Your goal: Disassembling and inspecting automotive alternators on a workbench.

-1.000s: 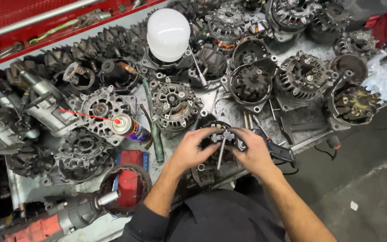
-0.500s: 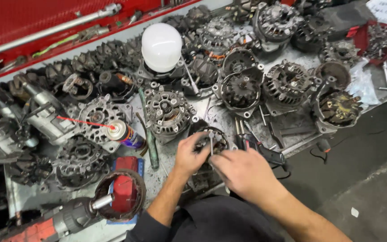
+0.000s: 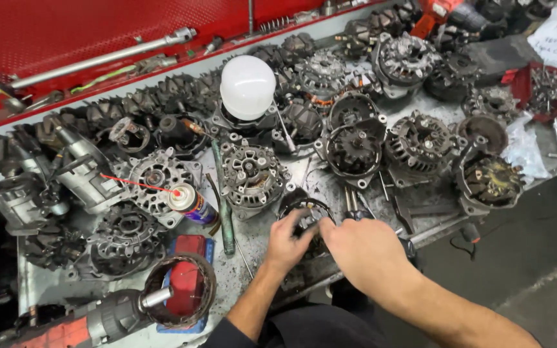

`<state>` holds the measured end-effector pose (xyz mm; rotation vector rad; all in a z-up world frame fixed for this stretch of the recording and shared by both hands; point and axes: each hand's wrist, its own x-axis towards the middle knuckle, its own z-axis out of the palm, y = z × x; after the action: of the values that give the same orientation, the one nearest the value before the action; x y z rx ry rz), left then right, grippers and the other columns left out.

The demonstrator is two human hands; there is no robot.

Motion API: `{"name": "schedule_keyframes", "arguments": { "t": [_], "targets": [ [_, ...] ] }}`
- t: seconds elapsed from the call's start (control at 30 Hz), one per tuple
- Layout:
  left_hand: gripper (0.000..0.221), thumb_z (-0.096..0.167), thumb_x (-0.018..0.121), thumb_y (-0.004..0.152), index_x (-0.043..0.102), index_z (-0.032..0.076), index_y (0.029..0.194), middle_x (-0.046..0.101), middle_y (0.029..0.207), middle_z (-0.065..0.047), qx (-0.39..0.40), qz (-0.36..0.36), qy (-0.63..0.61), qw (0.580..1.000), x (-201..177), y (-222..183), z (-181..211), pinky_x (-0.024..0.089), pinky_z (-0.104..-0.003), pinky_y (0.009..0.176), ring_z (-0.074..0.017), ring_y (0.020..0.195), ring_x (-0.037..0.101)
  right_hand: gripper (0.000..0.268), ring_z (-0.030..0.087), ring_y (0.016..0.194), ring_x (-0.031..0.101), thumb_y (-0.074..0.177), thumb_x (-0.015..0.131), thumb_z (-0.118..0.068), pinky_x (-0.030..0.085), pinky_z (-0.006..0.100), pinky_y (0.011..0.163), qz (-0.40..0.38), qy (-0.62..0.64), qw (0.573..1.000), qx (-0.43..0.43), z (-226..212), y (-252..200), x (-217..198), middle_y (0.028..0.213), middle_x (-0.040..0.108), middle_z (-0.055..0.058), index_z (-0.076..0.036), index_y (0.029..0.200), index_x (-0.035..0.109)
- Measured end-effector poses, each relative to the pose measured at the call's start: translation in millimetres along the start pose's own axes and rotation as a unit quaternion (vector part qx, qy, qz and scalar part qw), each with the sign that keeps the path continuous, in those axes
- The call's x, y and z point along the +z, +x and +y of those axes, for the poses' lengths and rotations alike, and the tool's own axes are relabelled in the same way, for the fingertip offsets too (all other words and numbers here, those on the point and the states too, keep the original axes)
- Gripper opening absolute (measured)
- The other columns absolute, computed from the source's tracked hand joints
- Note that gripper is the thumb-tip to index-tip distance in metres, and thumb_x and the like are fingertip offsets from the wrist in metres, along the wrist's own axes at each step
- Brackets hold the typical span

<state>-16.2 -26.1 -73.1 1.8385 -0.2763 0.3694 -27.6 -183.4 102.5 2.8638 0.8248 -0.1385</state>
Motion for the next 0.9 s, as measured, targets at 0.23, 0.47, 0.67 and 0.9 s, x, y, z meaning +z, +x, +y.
{"name": "schedule_keyframes", "arguments": {
  "t": [0.23,0.47,0.67,0.9],
  "targets": [
    [0.035,0.011,0.078,0.079,0.07,-0.001,0.111,0.079,0.093,-0.009,-0.053,0.017,0.009,0.998,4.1,3.4,7.8,0.054,-0.027,0.056,-0.0166,0.062,0.066,0.018,0.038,0.079,0.077,0.096,0.048,-0.018,0.062,0.052,0.071,-0.104,0.072,0.974,0.189,-18.1,30.8,-7.2,0.089,0.074,0.016,-0.006,0.11,0.05],
    [0.043,0.001,0.069,0.076,0.067,-0.006,0.118,0.074,0.094,-0.013,-0.007,-0.006,-0.048,0.999,0.9,5.1,0.8,0.054,-0.032,0.067,-0.0228,0.074,0.069,0.018,0.035,0.069,0.076,0.092,0.054,-0.015,0.061,0.049,0.059,0.042,0.057,0.997,-0.04,-25.5,52.9,-5.4,0.085,0.073,0.012,-0.008,0.109,0.056],
    [0.04,0.001,0.071,0.077,0.069,0.001,0.117,0.067,0.077,-0.003,-0.072,-0.036,-0.067,0.995,4.3,5.1,-8.1,0.045,-0.027,0.053,-0.013,0.061,0.058,0.061,0.038,0.063,0.072,0.098,0.052,-0.036,0.059,0.049,0.058,-0.102,0.117,0.981,-0.113,4.2,12.3,-27.2,0.08,0.074,0.014,-0.002,0.145,0.036],
    [0.036,0.007,0.074,0.079,0.068,0.002,0.114,0.08,0.101,-0.01,0.001,-0.001,-0.028,1.0,4.0,4.7,-1.5,0.058,-0.033,0.074,-0.0256,0.08,0.075,0.087,0.043,0.084,0.072,0.098,0.049,-0.03,0.059,0.053,0.074,-0.14,0.098,0.983,0.062,-4.2,59.6,-35.1,0.103,0.069,0.026,0.006,0.163,0.004]
  ]
}}
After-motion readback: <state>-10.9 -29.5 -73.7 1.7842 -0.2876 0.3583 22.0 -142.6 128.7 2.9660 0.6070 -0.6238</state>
